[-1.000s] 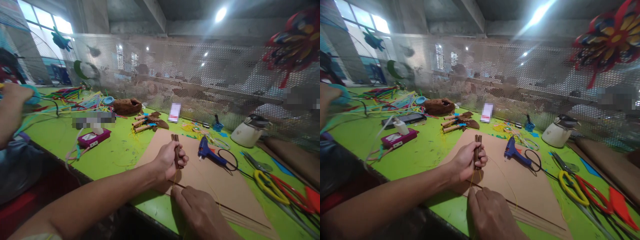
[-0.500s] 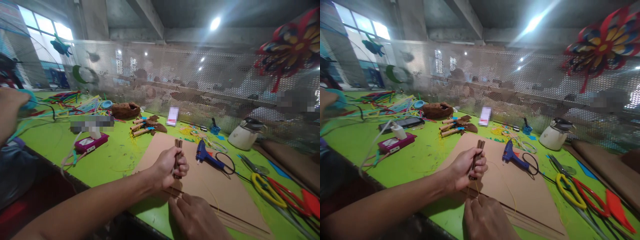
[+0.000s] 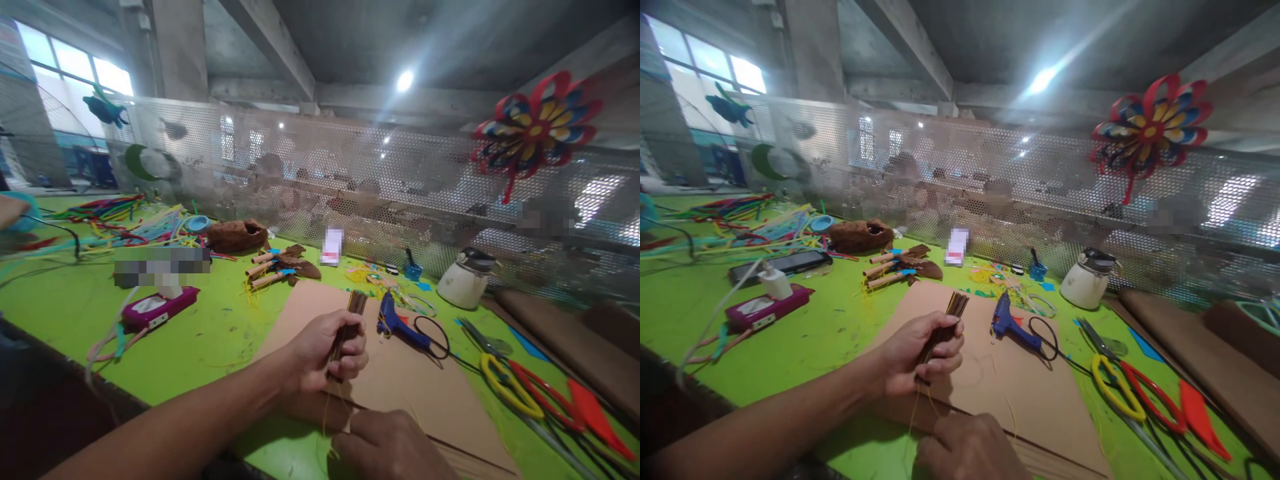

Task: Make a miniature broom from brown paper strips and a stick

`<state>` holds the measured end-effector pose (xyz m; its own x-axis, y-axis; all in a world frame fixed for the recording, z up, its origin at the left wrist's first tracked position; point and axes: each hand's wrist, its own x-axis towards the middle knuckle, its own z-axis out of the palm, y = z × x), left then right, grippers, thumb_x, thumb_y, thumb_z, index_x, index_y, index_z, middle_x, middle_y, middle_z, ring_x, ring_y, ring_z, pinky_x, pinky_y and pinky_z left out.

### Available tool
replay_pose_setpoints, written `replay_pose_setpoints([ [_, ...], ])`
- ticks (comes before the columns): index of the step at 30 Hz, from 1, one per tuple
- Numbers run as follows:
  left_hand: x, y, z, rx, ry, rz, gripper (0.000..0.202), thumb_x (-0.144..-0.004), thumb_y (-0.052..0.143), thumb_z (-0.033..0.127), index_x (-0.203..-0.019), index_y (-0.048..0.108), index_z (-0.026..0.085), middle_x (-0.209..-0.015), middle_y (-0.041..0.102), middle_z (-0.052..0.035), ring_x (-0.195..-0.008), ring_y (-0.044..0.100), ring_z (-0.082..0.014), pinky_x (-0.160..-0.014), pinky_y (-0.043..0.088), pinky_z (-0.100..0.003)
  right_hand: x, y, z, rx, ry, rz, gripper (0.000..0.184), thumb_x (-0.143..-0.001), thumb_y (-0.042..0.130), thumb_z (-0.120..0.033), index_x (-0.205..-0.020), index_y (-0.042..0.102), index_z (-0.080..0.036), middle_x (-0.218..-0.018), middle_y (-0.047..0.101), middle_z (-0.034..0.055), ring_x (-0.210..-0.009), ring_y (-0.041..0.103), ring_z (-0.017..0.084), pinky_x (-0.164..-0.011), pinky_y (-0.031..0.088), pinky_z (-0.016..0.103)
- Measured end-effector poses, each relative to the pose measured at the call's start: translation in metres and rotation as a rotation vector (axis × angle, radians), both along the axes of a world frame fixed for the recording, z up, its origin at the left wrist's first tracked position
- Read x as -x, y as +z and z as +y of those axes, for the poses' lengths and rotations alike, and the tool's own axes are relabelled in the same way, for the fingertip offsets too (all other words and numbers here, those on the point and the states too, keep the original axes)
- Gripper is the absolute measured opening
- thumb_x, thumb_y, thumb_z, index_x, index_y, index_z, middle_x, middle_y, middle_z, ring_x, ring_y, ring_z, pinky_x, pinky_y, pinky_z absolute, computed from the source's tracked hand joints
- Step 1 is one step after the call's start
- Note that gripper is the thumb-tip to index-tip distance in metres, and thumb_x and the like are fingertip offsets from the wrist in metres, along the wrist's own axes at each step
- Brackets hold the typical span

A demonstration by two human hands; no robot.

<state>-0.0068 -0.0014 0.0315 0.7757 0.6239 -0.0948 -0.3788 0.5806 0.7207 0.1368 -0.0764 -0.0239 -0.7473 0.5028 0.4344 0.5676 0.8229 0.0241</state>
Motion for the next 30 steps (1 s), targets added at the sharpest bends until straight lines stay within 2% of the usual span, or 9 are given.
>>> replay_pose_setpoints([
  [4, -0.002, -0.004, 0.001, -0.044, 0.019, 0.043, 0.016, -0.084, 0.044, 0.027, -0.072, 0.043, 0.016, -0.052, 0.031, 0.0068, -0.037, 0.030, -0.0042, -0.033, 0.010, -0.014, -0.011, 0.027, 0.001, 0.282, 0.062, 0.214, 0.021, -0.084, 0.047, -0.014, -0.068, 0.060, -0.019, -0.060, 0.061, -0.0017, -0.053, 0.055, 0.008, -0.047, 0.036, 0.017],
  [6, -0.003, -0.005, 0.002, -0.083, 0.042, 0.049, 0.018, -0.085, 0.043, 0.027, -0.072, 0.043, 0.016, -0.052, 0.033, 0.0066, -0.036, 0.032, -0.0041, -0.033, 0.013, -0.014, -0.020, 0.037, 0.006, 0.378, 0.019, 0.350, 0.019, -0.085, 0.049, -0.014, -0.070, 0.060, -0.018, -0.064, 0.062, -0.0001, -0.058, 0.057, 0.009, -0.053, 0.041, 0.016],
  [8, -0.005, -0.006, 0.001, -0.123, 0.057, 0.053, 0.019, -0.087, 0.042, 0.028, -0.071, 0.043, 0.016, -0.052, 0.036, 0.0059, -0.036, 0.037, -0.0050, -0.033, 0.019, -0.014, -0.028, 0.042, 0.011, 0.369, -0.058, 0.448, 0.017, -0.084, 0.051, -0.013, -0.069, 0.060, -0.017, -0.074, 0.063, 0.0035, -0.069, 0.060, 0.012, -0.061, 0.046, 0.020],
  [12, -0.006, -0.006, 0.000, -0.174, 0.029, 0.054, 0.021, -0.088, 0.038, 0.031, -0.075, 0.046, 0.016, -0.054, 0.045, 0.0026, -0.049, 0.057, -0.0132, -0.039, 0.036, -0.018, -0.039, 0.041, 0.021, 0.212, -0.151, 0.490, 0.015, -0.081, 0.053, -0.009, -0.076, 0.064, -0.019, -0.118, 0.057, 0.0110, -0.097, 0.057, 0.019, -0.082, 0.048, 0.036],
  [15, -0.006, -0.004, -0.001, -0.179, -0.041, 0.058, 0.021, -0.089, 0.037, 0.030, -0.076, 0.046, 0.016, -0.055, 0.047, 0.0016, -0.051, 0.060, -0.0155, -0.041, 0.041, -0.020, -0.039, 0.040, 0.024, 0.264, -0.118, 0.486, 0.019, -0.081, 0.052, -0.007, -0.075, 0.065, -0.020, -0.130, 0.050, 0.0100, -0.101, 0.056, 0.018, -0.084, 0.048, 0.034],
  [18, -0.005, -0.002, -0.002, -0.156, -0.085, 0.035, 0.020, -0.089, 0.037, 0.029, -0.077, 0.047, 0.016, -0.054, 0.047, 0.0020, -0.049, 0.060, -0.0152, -0.036, 0.038, -0.018, -0.038, 0.038, 0.026, 0.283, -0.081, 0.497, 0.020, -0.082, 0.050, -0.007, -0.074, 0.064, -0.018, -0.117, 0.058, 0.0107, -0.106, 0.056, 0.018, -0.084, 0.047, 0.030],
  [21, -0.003, -0.001, -0.004, -0.163, -0.147, -0.034, 0.020, -0.090, 0.036, 0.028, -0.079, 0.048, 0.016, -0.054, 0.046, 0.0020, -0.047, 0.058, -0.0140, -0.031, 0.031, -0.015, -0.038, 0.028, 0.031, 0.280, -0.084, 0.463, 0.018, -0.084, 0.049, -0.009, -0.076, 0.063, -0.018, -0.092, 0.065, 0.0075, -0.088, 0.061, 0.015, -0.074, 0.048, 0.026],
  [26, -0.001, 0.001, -0.003, -0.186, -0.170, -0.125, 0.026, -0.093, 0.028, 0.029, -0.079, 0.047, 0.017, -0.053, 0.043, 0.0028, -0.040, 0.052, -0.0113, -0.027, 0.026, -0.013, -0.038, 0.010, 0.038, 0.218, -0.121, 0.350, 0.016, -0.085, 0.050, -0.014, -0.077, 0.062, -0.018, -0.074, 0.060, 0.0047, -0.068, 0.055, 0.015, -0.060, 0.043, 0.024],
  [30, 0.001, 0.004, -0.003, -0.182, -0.190, -0.147, 0.030, -0.094, 0.023, 0.027, -0.079, 0.046, 0.017, -0.050, 0.040, 0.0035, -0.038, 0.050, -0.0108, -0.026, 0.027, -0.014, -0.037, 0.011, 0.034, 0.081, -0.179, 0.379, 0.020, -0.087, 0.043, -0.011, -0.078, 0.060, -0.017, -0.070, 0.055, 0.0046, -0.065, 0.050, 0.016, -0.059, 0.040, 0.027],
])
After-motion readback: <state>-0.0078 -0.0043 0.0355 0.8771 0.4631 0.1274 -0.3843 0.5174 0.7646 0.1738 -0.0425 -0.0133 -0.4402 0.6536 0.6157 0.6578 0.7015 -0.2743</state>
